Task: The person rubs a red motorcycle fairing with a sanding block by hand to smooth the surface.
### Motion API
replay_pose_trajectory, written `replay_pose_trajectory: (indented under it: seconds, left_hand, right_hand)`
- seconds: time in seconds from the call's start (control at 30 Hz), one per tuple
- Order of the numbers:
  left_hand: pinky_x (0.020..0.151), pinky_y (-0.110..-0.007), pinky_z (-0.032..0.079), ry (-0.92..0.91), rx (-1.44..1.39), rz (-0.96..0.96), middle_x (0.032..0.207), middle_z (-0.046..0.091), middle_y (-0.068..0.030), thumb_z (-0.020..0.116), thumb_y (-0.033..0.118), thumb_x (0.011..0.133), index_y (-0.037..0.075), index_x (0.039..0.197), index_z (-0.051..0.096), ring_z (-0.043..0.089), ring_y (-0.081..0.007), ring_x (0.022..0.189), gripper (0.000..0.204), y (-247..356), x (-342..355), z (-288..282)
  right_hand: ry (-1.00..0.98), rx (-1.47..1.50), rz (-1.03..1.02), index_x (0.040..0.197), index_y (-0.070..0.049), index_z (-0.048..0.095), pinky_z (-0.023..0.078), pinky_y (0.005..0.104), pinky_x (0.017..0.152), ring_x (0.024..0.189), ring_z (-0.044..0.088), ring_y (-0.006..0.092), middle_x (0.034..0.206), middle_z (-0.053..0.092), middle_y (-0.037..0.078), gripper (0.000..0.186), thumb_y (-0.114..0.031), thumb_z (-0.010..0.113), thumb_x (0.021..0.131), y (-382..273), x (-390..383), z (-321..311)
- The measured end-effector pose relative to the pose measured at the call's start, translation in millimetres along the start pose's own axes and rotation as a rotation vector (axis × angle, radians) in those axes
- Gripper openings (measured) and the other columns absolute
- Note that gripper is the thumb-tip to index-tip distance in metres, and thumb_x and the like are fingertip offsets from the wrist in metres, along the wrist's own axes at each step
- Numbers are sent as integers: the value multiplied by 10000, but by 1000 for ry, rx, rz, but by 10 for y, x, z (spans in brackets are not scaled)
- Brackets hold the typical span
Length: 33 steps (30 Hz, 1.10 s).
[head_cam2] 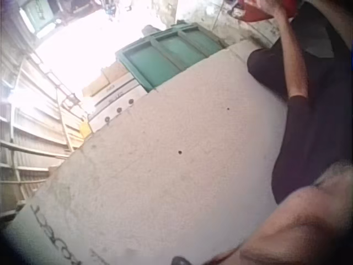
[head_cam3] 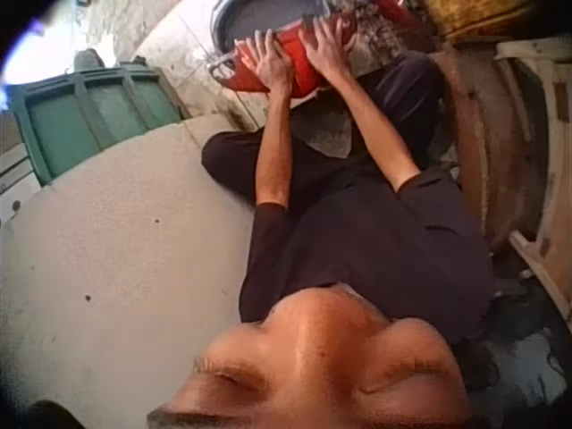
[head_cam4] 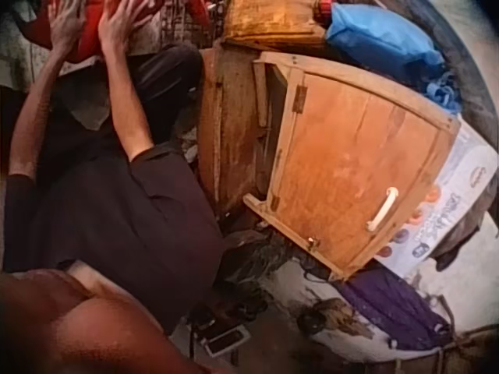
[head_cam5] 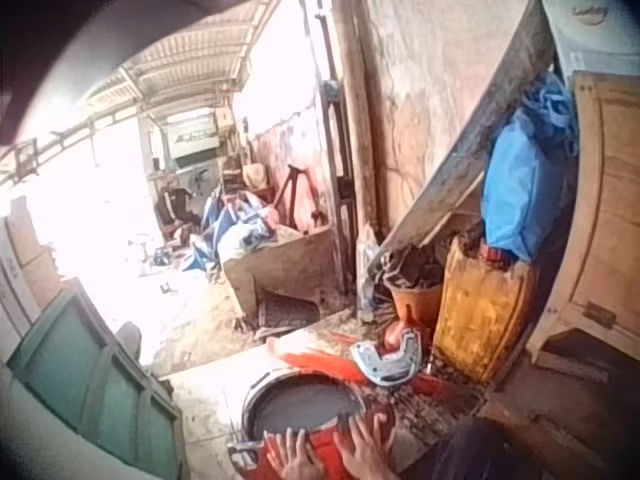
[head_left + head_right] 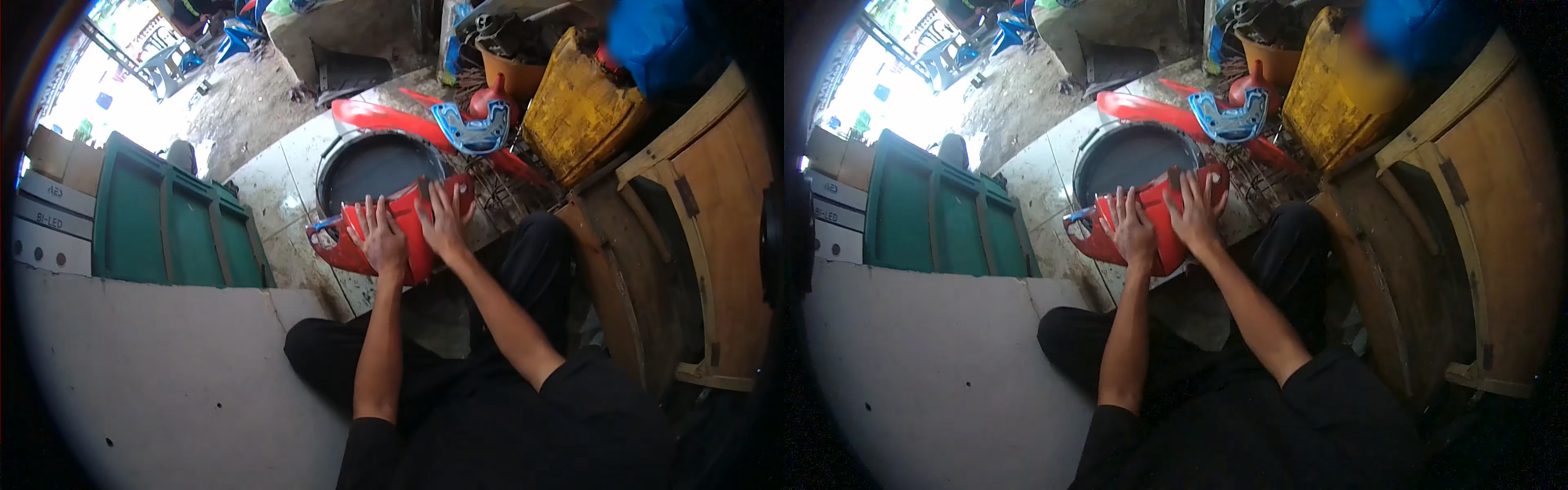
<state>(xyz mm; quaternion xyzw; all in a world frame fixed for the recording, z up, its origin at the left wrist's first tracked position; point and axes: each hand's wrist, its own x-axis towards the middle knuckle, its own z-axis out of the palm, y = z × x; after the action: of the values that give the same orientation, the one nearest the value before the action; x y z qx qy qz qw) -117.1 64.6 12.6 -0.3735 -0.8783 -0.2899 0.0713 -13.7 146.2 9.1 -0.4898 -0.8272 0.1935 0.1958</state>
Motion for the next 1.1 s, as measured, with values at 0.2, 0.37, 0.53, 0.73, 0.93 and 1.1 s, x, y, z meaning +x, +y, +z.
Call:
replay_pose_trajectory:
  seconds: [0.2,0.37,0.53,0.73,0.93,1.1]
  left_hand:
    - [1193,-593,159,2,24,-1,1533,468,-45,441,297,1034,201,1407,560,335,-260,1482,403,-68,16,-85]
    - [1185,-613,170,-52,-52,45,1553,431,-80,452,295,1031,191,1423,541,317,-293,1486,415,-164,9,-62]
    - [1156,-662,198,50,-200,64,1586,349,-156,497,292,1005,179,1443,518,282,-356,1494,452,-290,-145,-207]
    - [1140,-720,90,-1,66,-66,1619,309,-121,454,332,1021,205,1505,451,182,-354,1528,501,-88,-543,-110]
    - [1146,-713,61,69,35,-47,1632,302,-64,444,356,1019,247,1486,487,199,-341,1527,481,-310,-546,-47]
    - [1135,-728,64,11,41,-46,1631,294,-82,399,373,1038,259,1507,458,159,-363,1531,486,-245,-502,-45]
  right_hand:
    - [-129,112,-9,1570,-143,316,15,727,1129,1531,130,391,1648,263,54,630,-452,424,1031,-112,-1193,-97]
    - [16,26,-34,1556,-172,346,26,762,1113,1512,167,415,1626,309,56,597,-457,416,1035,-111,-299,63]
    - [-10,-27,-66,1552,-202,354,14,762,1117,1501,199,424,1607,350,60,591,-483,398,1034,-74,62,78]
    - [22,-63,-102,1528,-184,396,27,775,1111,1479,249,432,1574,400,79,586,-481,428,1023,-40,140,25]
    - [-28,-34,-199,1541,-195,390,50,741,1129,1494,246,380,1598,363,70,600,-470,464,1013,-36,-562,-93]
    - [-122,-11,-133,1553,-182,366,65,737,1131,1514,199,380,1626,308,78,593,-448,445,1029,-55,-1063,-134]
